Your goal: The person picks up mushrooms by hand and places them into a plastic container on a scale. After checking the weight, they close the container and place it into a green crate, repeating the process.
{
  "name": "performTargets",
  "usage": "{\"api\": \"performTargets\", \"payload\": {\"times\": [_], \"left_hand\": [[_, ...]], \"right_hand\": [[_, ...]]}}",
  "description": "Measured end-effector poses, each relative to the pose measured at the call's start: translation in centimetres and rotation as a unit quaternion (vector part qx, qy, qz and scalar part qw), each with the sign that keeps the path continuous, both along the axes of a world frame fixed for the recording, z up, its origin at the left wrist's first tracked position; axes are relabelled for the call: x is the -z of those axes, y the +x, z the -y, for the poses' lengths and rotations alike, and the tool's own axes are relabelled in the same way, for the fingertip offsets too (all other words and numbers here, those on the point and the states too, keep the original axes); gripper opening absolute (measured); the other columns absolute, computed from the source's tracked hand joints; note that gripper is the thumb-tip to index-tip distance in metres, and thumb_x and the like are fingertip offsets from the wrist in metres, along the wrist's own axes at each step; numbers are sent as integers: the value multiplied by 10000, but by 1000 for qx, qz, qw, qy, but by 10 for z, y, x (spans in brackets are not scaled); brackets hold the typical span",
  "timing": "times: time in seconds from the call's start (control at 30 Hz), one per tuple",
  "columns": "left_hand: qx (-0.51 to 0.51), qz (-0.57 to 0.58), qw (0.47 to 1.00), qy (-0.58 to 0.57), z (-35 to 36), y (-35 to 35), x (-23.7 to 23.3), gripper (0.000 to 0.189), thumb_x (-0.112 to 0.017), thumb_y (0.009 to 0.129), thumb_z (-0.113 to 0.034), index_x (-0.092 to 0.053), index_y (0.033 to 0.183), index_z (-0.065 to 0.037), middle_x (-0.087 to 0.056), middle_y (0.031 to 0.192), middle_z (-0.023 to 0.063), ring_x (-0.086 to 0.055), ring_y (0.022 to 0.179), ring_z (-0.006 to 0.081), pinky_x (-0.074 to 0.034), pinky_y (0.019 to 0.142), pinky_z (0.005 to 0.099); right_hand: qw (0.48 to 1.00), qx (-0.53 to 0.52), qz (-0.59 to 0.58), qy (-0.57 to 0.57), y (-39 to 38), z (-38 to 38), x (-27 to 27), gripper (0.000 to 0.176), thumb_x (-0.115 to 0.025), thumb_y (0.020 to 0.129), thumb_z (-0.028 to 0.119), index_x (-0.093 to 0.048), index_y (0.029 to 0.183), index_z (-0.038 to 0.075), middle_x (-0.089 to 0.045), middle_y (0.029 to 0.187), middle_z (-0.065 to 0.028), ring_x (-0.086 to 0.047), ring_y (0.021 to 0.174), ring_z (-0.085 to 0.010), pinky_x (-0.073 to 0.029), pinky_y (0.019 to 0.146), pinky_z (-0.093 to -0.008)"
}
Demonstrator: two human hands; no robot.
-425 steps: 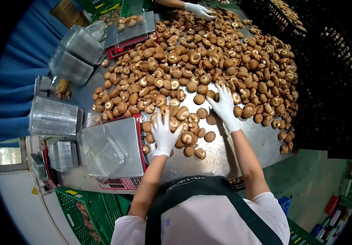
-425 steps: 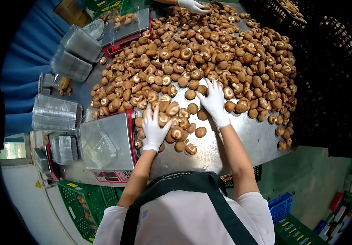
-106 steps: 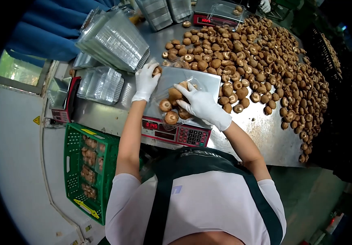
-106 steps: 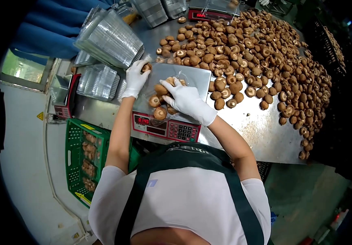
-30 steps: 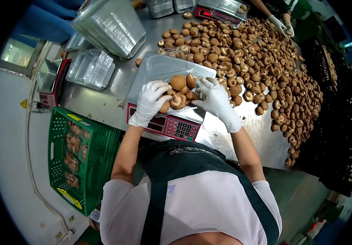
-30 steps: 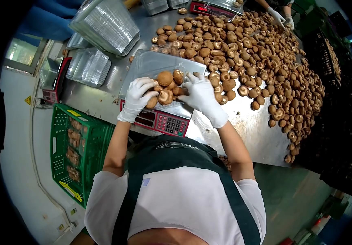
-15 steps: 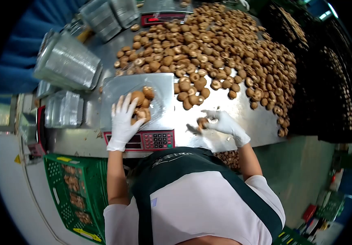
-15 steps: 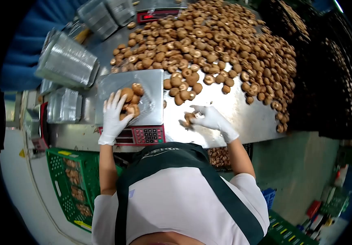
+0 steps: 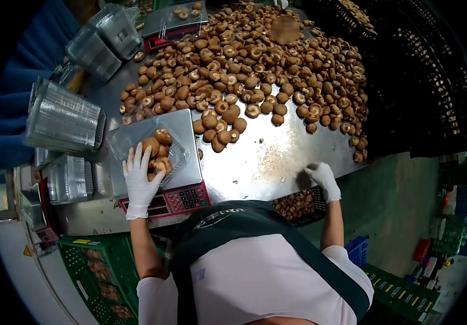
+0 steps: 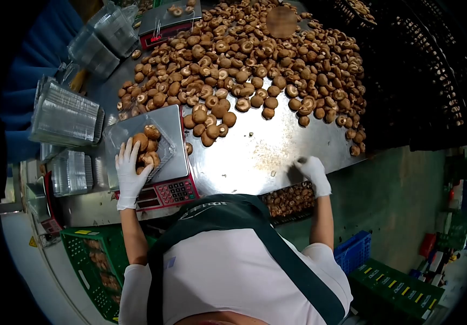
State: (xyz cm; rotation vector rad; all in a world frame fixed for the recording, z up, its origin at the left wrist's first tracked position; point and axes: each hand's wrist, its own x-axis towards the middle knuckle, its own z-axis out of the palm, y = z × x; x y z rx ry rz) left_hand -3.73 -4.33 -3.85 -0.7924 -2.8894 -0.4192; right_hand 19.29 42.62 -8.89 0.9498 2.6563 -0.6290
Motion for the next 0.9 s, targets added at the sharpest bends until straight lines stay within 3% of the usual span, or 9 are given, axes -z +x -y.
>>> {"api": "performTargets", "payload": {"times": [0.07,0.2,0.27,0.33,0.5,0.63,0.77,0.87,0.9], "left_hand": [[-3,-6,1000,2,-4,0,1,698,-685,737,-350,-428,1348,-131,-332,1452,94,-299,1321,355,-210,1057,567],[-18,-14,1000,20,-9,4,-1,662,-680,753,-306,-436,1337,-111,-348,1437,119,-315,1309,360,-218,1059,549],[-17,-25,991,131,-11,11,-9,602,-685,756,-222,-472,1300,-74,-392,1389,174,-357,1276,373,-258,1056,482],[-37,-62,987,142,-4,16,-7,555,-681,761,-197,-500,1265,-51,-419,1363,177,-380,1258,372,-290,1044,456],[-101,-87,975,175,7,24,-2,480,-696,735,-145,-562,1188,-58,-483,1293,172,-456,1172,353,-352,992,428],[-113,-72,972,193,5,23,2,448,-682,739,-136,-577,1167,-54,-501,1281,155,-469,1162,340,-360,983,410],[-83,-89,978,169,1,18,8,434,-688,726,-155,-590,1138,-62,-521,1258,135,-473,1161,316,-330,997,438],[-64,-83,982,154,-5,14,8,469,-709,709,-201,-581,1142,-75,-513,1266,117,-460,1180,305,-297,1016,489],[-63,-75,985,138,-5,15,7,492,-716,702,-220,-574,1153,-83,-507,1274,109,-452,1193,299,-284,1023,504]], "right_hand": [[1000,-4,-13,-18,-54,22,-8,344,-620,796,372,-687,992,98,-675,914,-155,-641,867,-329,-511,776,-372],[967,-201,-154,-6,-144,66,7,406,-622,781,252,-591,1164,121,-663,979,-148,-625,892,-329,-507,757,-403],[924,-279,-258,51,-179,81,24,492,-619,765,215,-513,1236,122,-647,995,-144,-613,883,-344,-505,723,-426],[926,-308,-212,42,-217,86,46,561,-649,757,215,-470,1284,145,-614,1091,-151,-592,942,-345,-509,738,-419],[928,-296,-214,69,-253,105,48,417,-662,741,226,-557,1130,118,-627,935,-129,-610,839,-338,-502,693,-426],[930,-221,-291,-46,-250,94,56,326,-705,697,250,-638,965,76,-655,844,-131,-628,796,-332,-506,689,-406],[926,-123,-327,-143,-247,89,59,361,-760,674,186,-655,975,16,-679,807,-130,-674,762,-210,-532,697,-303],[910,-71,-356,-200,-246,99,30,409,-767,692,204,-645,1038,21,-685,851,-85,-655,775,-143,-533,717,-274],[896,-56,-344,-274,-240,109,-3,431,-772,697,218,-641,1060,26,-679,892,-72,-637,785,-119,-529,724,-257]]}}
